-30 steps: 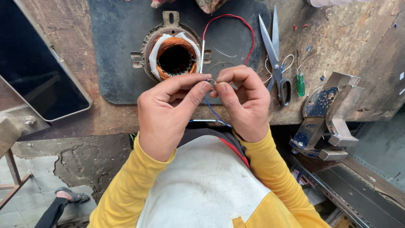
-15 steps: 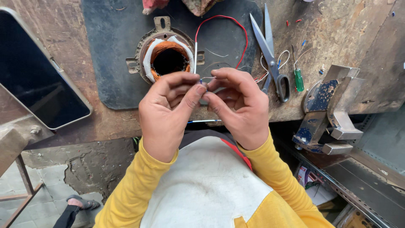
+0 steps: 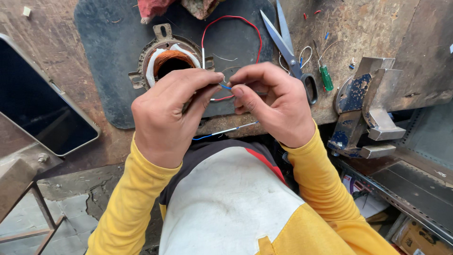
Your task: The person strips the insulation from red and blue wires using scissors and twists the exposed ends. They then connect these wires to a copper-wound stator component and secure the connections by wrapping them with white thread.
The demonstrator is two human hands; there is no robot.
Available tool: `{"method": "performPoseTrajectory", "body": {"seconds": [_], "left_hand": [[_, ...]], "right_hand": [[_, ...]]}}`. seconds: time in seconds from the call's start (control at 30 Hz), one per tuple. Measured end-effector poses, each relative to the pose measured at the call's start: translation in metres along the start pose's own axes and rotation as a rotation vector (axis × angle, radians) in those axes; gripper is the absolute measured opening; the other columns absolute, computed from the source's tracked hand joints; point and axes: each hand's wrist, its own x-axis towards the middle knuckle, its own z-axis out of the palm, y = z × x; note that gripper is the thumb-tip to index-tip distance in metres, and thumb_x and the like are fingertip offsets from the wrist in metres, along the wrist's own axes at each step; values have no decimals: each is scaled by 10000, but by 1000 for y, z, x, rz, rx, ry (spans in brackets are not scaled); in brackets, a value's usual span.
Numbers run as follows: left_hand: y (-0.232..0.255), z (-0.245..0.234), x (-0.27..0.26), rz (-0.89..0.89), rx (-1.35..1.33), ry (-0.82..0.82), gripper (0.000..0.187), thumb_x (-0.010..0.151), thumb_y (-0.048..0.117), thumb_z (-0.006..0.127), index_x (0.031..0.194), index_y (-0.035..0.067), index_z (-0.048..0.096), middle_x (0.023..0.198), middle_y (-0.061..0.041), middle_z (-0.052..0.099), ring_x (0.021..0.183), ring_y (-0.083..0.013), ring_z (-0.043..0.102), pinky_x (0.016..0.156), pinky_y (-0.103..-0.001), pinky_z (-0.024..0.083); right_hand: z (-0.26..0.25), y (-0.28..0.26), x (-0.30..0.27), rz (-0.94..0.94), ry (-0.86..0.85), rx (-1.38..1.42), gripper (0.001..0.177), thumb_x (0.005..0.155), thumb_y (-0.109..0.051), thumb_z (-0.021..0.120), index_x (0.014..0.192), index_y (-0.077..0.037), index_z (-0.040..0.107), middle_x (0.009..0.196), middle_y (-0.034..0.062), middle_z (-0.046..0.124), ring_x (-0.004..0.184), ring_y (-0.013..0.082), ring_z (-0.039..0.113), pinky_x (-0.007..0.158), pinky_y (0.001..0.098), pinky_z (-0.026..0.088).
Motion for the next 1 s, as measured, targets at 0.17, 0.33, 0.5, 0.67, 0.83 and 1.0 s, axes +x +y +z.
{"method": "performPoseTrajectory", "body": {"seconds": [0.17,0.33,0.5,0.67,0.83,1.0], "left_hand": [[-5,0,2,-129,-184,-43,204,985,-63,753,1162,36,726,1115,-74,741,996,-142,751,856,-258,640],[-9,-2,1,-211,-253,-66,186,994,-67,754,1151,30,733,1107,-52,756,1005,-102,749,888,-252,656],[-9,-2,0,-173,-292,-82,208,985,-92,735,1159,20,711,1135,-61,740,996,-106,748,924,-261,653],[-9,6,-1,-178,-266,-26,188,988,-99,723,1132,10,674,1091,-57,721,999,-109,732,885,-238,642],[-9,9,-4,-214,-292,8,172,1004,-99,712,1131,7,664,1127,-50,711,1000,-101,718,894,-241,633],[-14,10,-2,-262,-355,-30,167,1007,-99,703,1138,-4,665,1149,-48,689,1067,-110,697,920,-262,638]], "right_hand": [[-5,0,6,63,-56,122,310,1051,-76,631,1356,-35,592,1139,21,685,857,63,679,757,232,620],[-9,13,14,86,-105,72,217,1065,-53,657,1265,31,669,994,14,712,836,77,696,744,246,627],[5,12,11,-12,-16,-47,123,1074,-91,632,1143,10,643,912,-12,685,747,44,679,666,201,576],[27,14,8,-107,186,-265,105,1065,-79,646,1102,17,663,848,16,673,696,43,644,612,217,547],[22,7,3,-374,177,-464,199,1019,-49,724,1213,-24,686,1030,94,712,905,160,722,761,265,599],[17,10,12,-475,143,-593,230,984,7,781,1197,-36,706,1058,106,728,949,225,734,797,276,591]]}}
